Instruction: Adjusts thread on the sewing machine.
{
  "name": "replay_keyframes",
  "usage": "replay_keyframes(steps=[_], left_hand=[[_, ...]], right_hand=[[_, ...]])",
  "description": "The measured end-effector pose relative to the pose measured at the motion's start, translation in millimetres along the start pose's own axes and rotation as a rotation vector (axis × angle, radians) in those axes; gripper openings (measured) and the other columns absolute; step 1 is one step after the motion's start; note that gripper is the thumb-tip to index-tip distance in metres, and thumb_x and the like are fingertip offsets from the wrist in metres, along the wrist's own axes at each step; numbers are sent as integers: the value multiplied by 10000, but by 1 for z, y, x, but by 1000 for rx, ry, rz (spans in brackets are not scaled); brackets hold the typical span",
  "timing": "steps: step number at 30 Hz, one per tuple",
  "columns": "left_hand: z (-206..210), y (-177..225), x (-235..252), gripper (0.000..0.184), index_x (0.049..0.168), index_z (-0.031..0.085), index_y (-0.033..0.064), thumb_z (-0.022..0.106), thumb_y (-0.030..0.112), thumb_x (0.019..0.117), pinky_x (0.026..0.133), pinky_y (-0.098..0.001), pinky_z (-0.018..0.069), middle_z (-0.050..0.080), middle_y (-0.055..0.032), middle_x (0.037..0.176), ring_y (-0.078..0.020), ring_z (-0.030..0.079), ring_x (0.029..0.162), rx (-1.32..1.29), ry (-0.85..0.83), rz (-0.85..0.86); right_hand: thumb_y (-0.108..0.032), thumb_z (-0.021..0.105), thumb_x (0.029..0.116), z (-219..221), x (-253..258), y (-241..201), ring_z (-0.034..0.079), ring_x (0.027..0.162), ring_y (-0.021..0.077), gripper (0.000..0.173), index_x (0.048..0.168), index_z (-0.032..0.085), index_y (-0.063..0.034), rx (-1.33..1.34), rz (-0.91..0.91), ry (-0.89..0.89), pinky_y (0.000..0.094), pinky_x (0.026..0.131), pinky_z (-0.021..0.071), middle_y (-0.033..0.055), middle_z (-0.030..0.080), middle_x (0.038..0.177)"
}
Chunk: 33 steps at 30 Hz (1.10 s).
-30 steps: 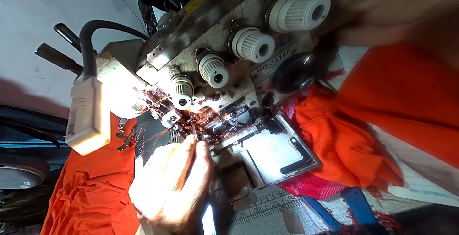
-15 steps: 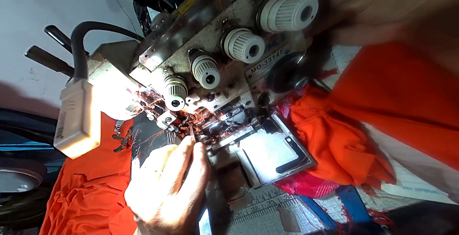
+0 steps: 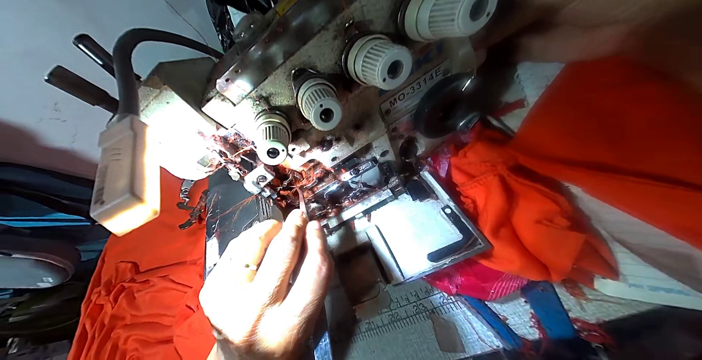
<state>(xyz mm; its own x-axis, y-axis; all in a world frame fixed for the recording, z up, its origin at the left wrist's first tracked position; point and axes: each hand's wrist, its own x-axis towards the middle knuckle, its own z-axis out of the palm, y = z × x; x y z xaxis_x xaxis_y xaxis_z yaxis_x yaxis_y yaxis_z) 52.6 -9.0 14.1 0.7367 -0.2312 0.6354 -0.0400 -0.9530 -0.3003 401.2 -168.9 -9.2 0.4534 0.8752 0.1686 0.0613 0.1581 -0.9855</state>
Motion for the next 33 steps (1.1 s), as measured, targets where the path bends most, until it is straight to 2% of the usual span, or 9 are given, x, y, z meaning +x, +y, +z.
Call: replay_keyframes(steps=[5,10,17,23,27,30,33], left_hand=[[1,2,0,164,899,766,38,616,75,955,813,-309,497,747,-147,935,-209,673,876,11,9,-11],[3,4,2,165,889,765,24,624,78,957,761,-312,496,748,-151,917,-208,671,832,29,23,-42],[4,6,3,170,906,773,26,622,90,953,759,-304,499,750,-158,940,-206,675,845,21,23,-86],[4,7,4,169,910,776,22,626,90,950,754,-300,492,745,-159,946,-203,664,845,8,20,-96],[5,7,4,169,909,774,26,622,89,948,760,-309,502,745,-161,944,-210,672,848,20,25,-91],[4,8,5,179,897,778,28,624,104,948,757,-306,501,746,-151,926,-207,670,843,25,26,-102],[4,8,5,180,904,779,20,624,102,944,757,-307,494,743,-154,928,-211,662,842,26,15,-97]], right_hand=[[77,526,890,-4,3,6,680,779,8,318,968,687,-186,-8,-32,6,185,699,593,-80,700,866],[70,492,919,-6,4,6,683,796,-4,330,956,678,-200,-12,-66,-49,176,706,596,-86,705,880],[55,523,926,-16,8,14,677,779,-15,340,990,693,-233,-1,-55,-74,167,665,592,-102,705,883],[72,518,916,-15,8,11,676,793,-15,380,959,709,-253,-33,-90,-105,153,685,588,-109,707,887],[74,515,908,-13,7,7,668,771,-53,425,931,701,-308,-27,-99,-137,134,664,581,-157,710,859],[76,510,929,-13,7,4,671,790,-39,410,911,704,-285,-30,-108,-179,143,688,589,-128,711,870],[75,503,933,-9,5,-5,668,760,-50,426,890,708,-296,-64,-95,-206,133,663,583,-137,717,847]])
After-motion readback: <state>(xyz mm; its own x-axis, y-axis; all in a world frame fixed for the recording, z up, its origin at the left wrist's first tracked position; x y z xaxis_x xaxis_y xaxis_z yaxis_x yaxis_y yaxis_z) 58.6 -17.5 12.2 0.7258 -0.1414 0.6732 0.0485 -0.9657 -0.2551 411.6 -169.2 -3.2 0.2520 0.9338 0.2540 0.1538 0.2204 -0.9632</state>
